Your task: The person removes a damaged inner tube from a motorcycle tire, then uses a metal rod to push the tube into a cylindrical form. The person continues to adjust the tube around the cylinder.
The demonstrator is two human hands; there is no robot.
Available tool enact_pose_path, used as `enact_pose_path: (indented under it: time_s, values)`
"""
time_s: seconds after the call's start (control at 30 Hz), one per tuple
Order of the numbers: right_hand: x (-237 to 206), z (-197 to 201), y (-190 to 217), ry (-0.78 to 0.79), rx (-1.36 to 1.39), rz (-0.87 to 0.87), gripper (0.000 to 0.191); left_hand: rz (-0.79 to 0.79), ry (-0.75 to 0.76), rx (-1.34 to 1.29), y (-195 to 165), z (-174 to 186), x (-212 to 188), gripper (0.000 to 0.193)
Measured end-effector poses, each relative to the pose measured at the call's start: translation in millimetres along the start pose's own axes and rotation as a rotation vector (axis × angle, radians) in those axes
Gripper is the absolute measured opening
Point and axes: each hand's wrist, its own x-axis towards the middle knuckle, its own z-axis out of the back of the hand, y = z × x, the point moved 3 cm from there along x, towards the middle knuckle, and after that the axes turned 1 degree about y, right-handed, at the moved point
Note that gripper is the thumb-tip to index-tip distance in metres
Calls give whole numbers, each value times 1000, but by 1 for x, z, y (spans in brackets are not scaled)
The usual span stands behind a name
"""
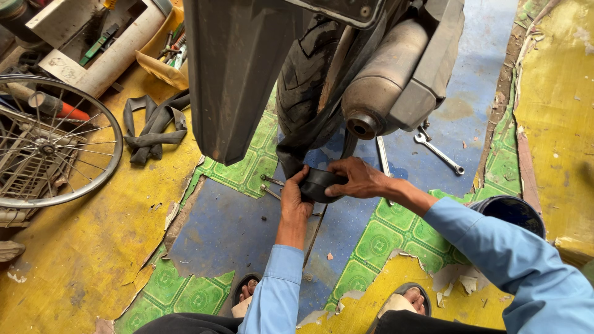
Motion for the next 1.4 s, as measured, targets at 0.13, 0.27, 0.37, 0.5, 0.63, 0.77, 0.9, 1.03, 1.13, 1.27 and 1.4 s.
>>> enact_pose_path:
  time_s: [0.13,0.27,0.37,0.5,0.63,0.77,0.9,1.03,1.13,1.27,1.4]
  values:
    - [2,-9,-3,-17,-77,-45,38,-22,75,34,-2,-4,2,21]
    - [2,-18,-12,-49,-31,-11,39,-72,83,174,-6,-14,-20,27]
    - [5,-24,-22,-42,-21,-22,38,-204,39,314,-10,-24,-39,36]
    - [10,-31,-33,-44,-89,-30,35,-350,28,434,-17,-31,-49,52]
    - [6,-39,-33,6,-149,56,31,-422,-3,516,-22,-26,-45,64]
    - [-1,-45,-28,82,-155,73,30,-427,18,707,-19,-20,-42,52]
    - [-2,-47,-30,126,-197,59,31,-465,18,819,-15,-20,-46,40]
    - [3,-46,-41,172,-210,83,31,-474,86,939,-18,-26,-55,36]
    - [8,-39,-47,92,-387,165,32,-461,91,1163,-25,-29,-60,39]
    - [15,-22,-50,-92,-323,173,41,-522,39,1353,-33,-33,-67,46]
    - [15,-13,-56,-121,-195,33,44,-577,99,1112,-40,-43,-75,46]
